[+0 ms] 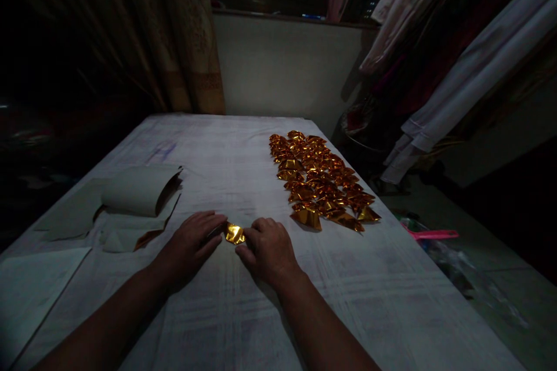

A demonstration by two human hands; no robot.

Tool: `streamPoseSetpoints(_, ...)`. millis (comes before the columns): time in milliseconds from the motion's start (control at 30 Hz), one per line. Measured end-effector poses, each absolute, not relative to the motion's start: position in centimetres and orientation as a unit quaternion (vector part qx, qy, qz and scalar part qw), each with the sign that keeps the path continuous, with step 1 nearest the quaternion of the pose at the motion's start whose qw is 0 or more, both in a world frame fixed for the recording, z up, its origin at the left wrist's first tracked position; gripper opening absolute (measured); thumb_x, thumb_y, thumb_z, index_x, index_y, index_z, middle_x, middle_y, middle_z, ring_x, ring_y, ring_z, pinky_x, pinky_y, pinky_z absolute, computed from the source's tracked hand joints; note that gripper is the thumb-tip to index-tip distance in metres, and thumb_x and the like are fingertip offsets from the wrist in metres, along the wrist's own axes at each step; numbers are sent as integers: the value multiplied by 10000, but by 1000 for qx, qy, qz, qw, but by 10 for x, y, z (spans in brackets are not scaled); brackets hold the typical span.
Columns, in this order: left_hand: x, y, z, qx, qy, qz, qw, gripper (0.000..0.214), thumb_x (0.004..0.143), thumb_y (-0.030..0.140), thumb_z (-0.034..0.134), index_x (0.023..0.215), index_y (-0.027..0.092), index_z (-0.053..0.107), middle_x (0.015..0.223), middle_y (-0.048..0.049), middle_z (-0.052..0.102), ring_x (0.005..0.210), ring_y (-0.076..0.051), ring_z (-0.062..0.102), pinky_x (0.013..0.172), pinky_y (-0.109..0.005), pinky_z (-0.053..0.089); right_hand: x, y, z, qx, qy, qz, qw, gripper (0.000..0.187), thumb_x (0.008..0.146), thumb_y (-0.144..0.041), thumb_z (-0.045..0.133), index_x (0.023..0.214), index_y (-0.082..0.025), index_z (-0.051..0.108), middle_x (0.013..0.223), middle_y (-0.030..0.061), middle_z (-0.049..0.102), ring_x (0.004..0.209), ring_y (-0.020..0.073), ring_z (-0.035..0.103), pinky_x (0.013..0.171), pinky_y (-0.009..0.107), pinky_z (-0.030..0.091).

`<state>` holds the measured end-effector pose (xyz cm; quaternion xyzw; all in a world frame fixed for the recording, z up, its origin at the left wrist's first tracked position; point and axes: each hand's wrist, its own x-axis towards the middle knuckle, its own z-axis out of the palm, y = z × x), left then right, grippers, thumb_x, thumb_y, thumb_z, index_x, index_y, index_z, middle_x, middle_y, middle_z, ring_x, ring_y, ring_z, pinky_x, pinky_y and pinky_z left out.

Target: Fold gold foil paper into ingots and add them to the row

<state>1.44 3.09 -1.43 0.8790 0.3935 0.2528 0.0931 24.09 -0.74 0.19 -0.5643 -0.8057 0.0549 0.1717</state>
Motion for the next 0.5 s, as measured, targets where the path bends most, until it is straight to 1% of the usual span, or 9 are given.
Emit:
streamPoseSetpoints(67, 13, 33, -12, 885, 397, 226, 96, 314, 976, 268, 541, 1281, 228, 602, 1241, -70, 699, 1225, -274, 581, 1096, -535, 397, 239, -7, 1, -568, -803, 56, 174, 212, 845, -378, 745, 1002, -236, 736, 975, 50, 677, 899, 214, 583, 760, 334, 383)
streamPoseSetpoints(133, 16, 34, -9, 886, 400, 214, 93, 278, 986, 277, 540, 1247, 229, 622, 1188, -61, 709, 1151, -255, 610, 1099, -538, 379, 238, -6, 0, -570, -801, 54, 175, 219, 838, -383, 754, 995, -232, 733, 982, 56, 681, 905, 219, 583, 762, 335, 385)
streamPoseSetpoints(200, 20, 34, -6, 891, 394, 210, 84, 244, 990, 280, 542, 1201, 219, 647, 1107, -56, 708, 1046, -232, 628, 1071, -520, 399, 237, -5, -1, -570, -802, 50, 175, 227, 832, -392, 764, 983, -227, 729, 986, 61, 681, 908, 223, 581, 759, 335, 387)
streamPoseSetpoints(300, 23, 33, -3, 897, 387, 203, 65, 217, 993, 288, 540, 1150, 212, 669, 998, -52, 684, 944, -224, 605, 977, -477, 455, 237, -4, -4, -563, -807, 39, 174, 234, 832, -401, 769, 973, -220, 720, 993, 65, 682, 905, 224, 579, 749, 333, 385)
streamPoseSetpoints(400, 22, 32, -2, 901, 380, 196, 70, 227, 973, 327, 576, 1144, 213, 671, 988, -58, 660, 929, -232, 578, 896, -436, 482, 237, -2, -7, -550, -815, 23, 180, 226, 848, -405, 759, 963, -216, 714, 981, 62, 685, 880, 216, 576, 727, 326, 371)
streamPoseSetpoints(500, 21, 30, 0, 903, 372, 199, 85, 294, 919, 360, 652, 1183, 229, 659, 1029, -64, 646, 971, -247, 575, 891, -436, 483, 237, 0, -11, -536, -823, -1, 186, 214, 865, -411, 743, 929, -209, 712, 935, 56, 686, 836, 206, 570, 698, 320, 348)
